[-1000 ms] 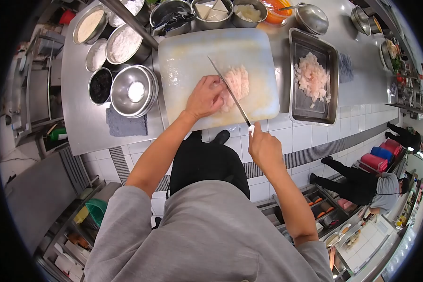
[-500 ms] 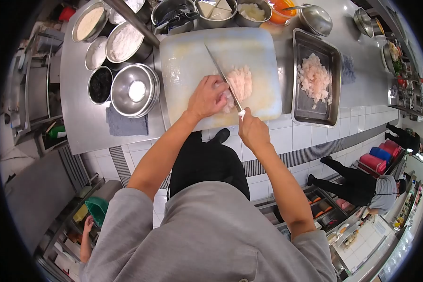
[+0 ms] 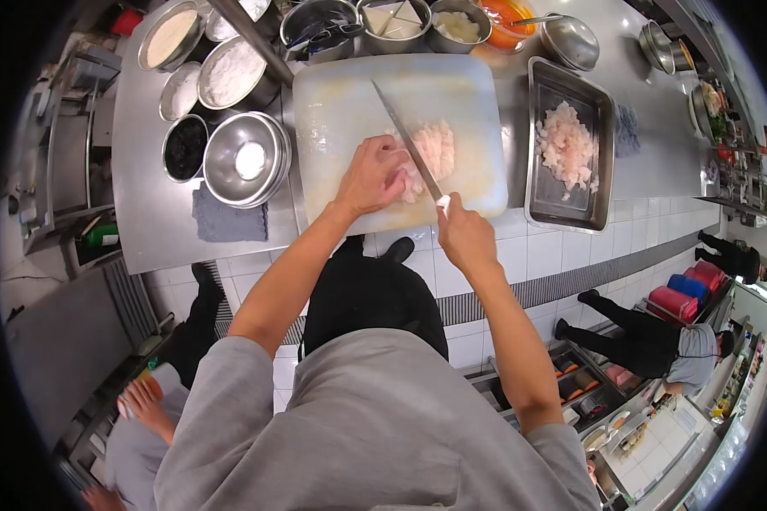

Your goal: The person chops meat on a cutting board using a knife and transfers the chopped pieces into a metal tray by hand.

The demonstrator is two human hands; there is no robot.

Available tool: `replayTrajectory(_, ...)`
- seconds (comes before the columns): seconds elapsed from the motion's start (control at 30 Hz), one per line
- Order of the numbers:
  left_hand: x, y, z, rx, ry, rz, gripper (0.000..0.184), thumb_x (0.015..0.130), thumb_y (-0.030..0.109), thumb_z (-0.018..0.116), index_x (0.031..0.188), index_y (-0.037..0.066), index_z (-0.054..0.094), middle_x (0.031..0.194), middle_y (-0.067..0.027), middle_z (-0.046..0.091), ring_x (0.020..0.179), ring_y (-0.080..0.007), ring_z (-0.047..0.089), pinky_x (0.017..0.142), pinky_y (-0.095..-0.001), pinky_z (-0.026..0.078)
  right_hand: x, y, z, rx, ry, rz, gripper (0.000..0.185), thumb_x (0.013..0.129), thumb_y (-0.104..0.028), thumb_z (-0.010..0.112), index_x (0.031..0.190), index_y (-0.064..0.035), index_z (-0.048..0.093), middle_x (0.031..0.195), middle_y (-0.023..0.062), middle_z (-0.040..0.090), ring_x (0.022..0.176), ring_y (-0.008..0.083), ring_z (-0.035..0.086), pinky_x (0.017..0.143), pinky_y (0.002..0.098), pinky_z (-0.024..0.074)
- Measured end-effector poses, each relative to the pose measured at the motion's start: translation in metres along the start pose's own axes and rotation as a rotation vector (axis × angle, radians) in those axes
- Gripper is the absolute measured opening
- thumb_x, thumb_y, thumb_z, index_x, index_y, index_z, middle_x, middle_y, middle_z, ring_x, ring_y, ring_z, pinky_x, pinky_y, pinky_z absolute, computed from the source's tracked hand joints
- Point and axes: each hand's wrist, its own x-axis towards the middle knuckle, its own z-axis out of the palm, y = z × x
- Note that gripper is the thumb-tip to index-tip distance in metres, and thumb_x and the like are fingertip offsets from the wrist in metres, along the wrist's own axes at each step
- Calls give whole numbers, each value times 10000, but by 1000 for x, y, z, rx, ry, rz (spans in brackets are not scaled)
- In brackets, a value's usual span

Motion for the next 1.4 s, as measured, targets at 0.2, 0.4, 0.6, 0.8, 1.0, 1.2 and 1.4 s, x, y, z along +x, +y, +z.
replayTrajectory(0.2,2,4,-2,27,-68,88,275,737,103,686,1009,75,660,1115,-123,559,1030,-329,551,895,-431,485,-45,-2,-20,-66,-65,28,292,985,-247,532,1138,1,515,721,248,677,676,425,687,635,523,539)
replayTrajectory(0.4,0,3,-1,29,-75,39,266,734,86,678,998,76,655,1115,-123,561,1024,-326,554,877,-414,502,-27,-1,-9,-16,-43,-8,289,983,-235,533,1138,10,525,719,257,672,668,429,682,635,527,538)
replayTrajectory(0.6,-2,2,1,-5,-68,22,274,731,89,684,1003,91,650,1111,-121,559,1034,-323,555,875,-418,505,-29,5,6,-2,-90,30,285,990,-239,522,1136,6,524,733,252,676,685,437,681,639,530,537)
replayTrajectory(0.8,0,1,3,40,-57,7,278,736,88,688,1012,103,655,1099,-124,555,1019,-319,555,873,-411,507,-34,8,5,10,-118,44,321,995,-251,505,1177,12,525,769,259,688,714,446,686,656,525,545)
replayTrajectory(1.0,-4,0,2,29,-69,9,305,729,77,700,1029,108,661,1101,-120,548,1027,-316,552,866,-402,515,-3,8,36,32,-7,4,358,991,-255,512,1209,28,527,741,259,680,688,453,679,655,544,538)
replayTrajectory(1.2,-10,4,-5,-143,15,-29,283,736,123,710,1016,104,673,1147,-121,542,1076,-332,535,916,-417,496,-23,-1,-14,11,-6,-31,352,987,-257,519,1195,27,521,726,262,671,680,451,676,643,549,533)
replayTrajectory(1.4,-9,3,-10,73,-130,115,293,737,188,717,1017,113,675,1156,-125,535,1111,-334,516,970,-434,450,-50,-2,-3,-8,-81,44,293,995,-251,502,1136,5,528,730,261,672,693,445,680,652,544,533)
